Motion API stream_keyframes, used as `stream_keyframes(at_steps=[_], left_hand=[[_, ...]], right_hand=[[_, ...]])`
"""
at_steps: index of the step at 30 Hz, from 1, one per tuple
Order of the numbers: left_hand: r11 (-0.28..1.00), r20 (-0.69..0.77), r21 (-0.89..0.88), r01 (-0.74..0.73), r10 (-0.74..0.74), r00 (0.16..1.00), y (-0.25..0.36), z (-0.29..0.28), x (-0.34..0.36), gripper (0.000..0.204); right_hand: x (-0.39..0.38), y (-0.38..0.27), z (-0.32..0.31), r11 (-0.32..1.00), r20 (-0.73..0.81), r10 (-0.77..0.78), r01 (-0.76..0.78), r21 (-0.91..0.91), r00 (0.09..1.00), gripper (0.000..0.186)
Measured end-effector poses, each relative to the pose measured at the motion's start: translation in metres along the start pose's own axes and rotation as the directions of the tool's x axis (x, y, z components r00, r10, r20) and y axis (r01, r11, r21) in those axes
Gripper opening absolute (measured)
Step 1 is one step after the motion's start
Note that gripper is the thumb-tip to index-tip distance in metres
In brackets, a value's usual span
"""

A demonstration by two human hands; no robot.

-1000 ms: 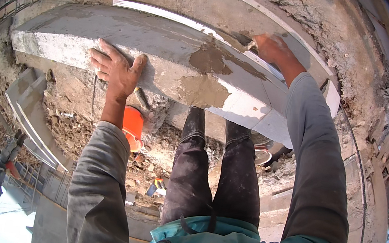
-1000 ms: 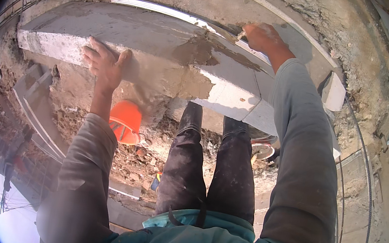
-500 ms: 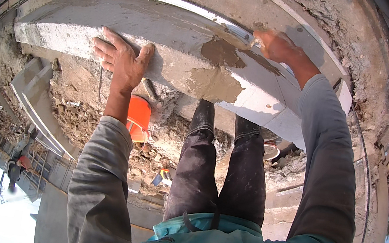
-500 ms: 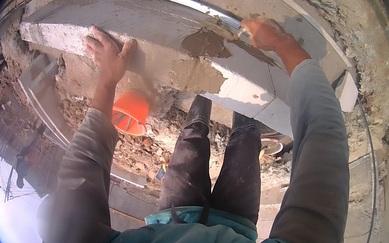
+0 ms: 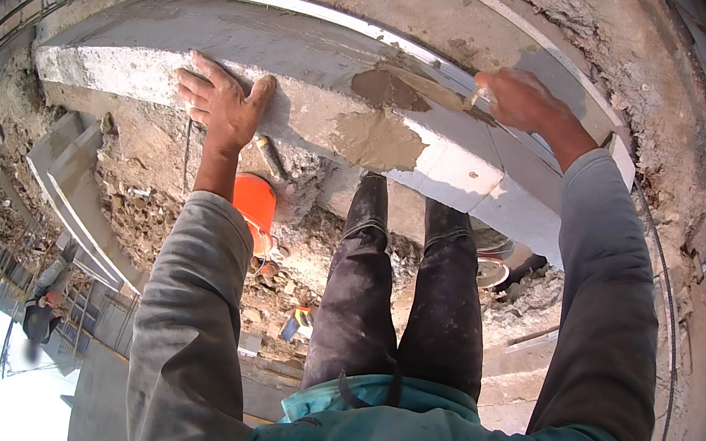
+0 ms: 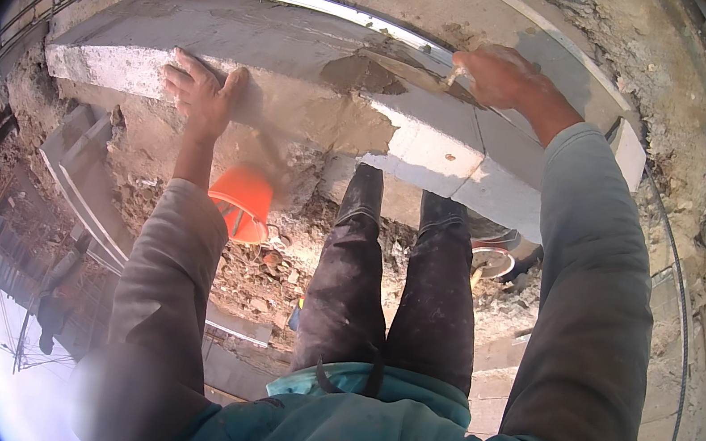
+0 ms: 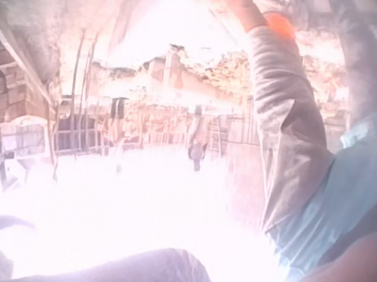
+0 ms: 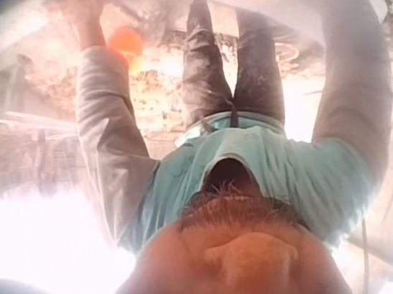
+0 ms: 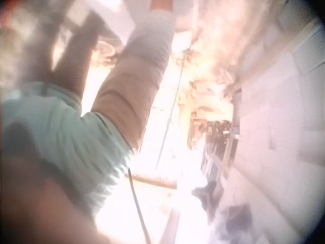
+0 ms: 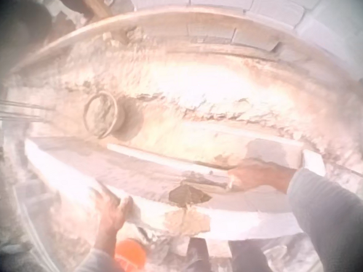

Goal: The person applies cement mortar to a white block wall using a trowel. They scoop mortar from a bucket and spread it onto the wall surface, smoothing the application with the tool.

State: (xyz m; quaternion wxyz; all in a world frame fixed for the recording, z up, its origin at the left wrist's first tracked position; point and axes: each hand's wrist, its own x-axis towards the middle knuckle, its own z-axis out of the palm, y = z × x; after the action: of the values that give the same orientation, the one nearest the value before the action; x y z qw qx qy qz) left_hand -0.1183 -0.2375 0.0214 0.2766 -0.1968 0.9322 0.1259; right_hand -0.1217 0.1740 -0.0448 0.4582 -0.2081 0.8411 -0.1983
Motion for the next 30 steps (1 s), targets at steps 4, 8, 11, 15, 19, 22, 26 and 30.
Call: stream_keyframes(at_steps=[4,8,11,15,19,22,26,30], left_hand=[[1.0,0.004,0.013,-0.001,0.0,1.0,-0.006,0.001,0.002,0.126],[0.999,-0.022,0.036,0.028,-0.027,0.999,-0.014,-0.001,0.005,0.125],[0.999,-0.018,0.037,0.005,-0.004,1.0,-0.007,0.001,0.006,0.125],[0.999,-0.035,0.033,-0.01,0.011,0.999,-0.015,0.003,0.008,0.124],[0.994,-0.057,0.098,-0.057,0.063,0.996,-0.04,0.011,0.022,0.122],[0.995,-0.095,0.086,-0.05,0.058,0.994,-0.04,0.007,0.02,0.121],[0.993,-0.115,0.113,-0.03,0.043,0.992,-0.044,0.006,0.025,0.12],[0.993,-0.122,0.094,-0.072,0.083,0.989,-0.052,0.007,0.031,0.12]], right_hand=[[-0.03,-0.02,-0.019,0.967,-0.083,-0.174,0.186,0.173,0.981,0.041],[-0.065,-0.004,-0.019,0.952,-0.154,-0.091,0.132,0.275,0.984,0.041],[-0.084,0.076,0.033,0.985,-0.143,0.144,-0.128,0.119,0.979,0.042],[-0.085,0.094,0.057,0.966,0.054,0.237,-0.229,-0.121,0.97,0.03],[-0.097,0.052,0.035,0.971,0.094,0.153,-0.132,-0.202,0.984,0.029],[-0.094,0.045,0.028,0.982,-0.114,0.026,-0.047,-0.181,0.993,0.028],[-0.045,0.041,0.039,0.945,-0.04,-0.008,-0.005,-0.326,0.999,0.021],[-0.067,0.065,0.065,0.959,0.125,0.106,-0.068,-0.276,0.987,0.011]])
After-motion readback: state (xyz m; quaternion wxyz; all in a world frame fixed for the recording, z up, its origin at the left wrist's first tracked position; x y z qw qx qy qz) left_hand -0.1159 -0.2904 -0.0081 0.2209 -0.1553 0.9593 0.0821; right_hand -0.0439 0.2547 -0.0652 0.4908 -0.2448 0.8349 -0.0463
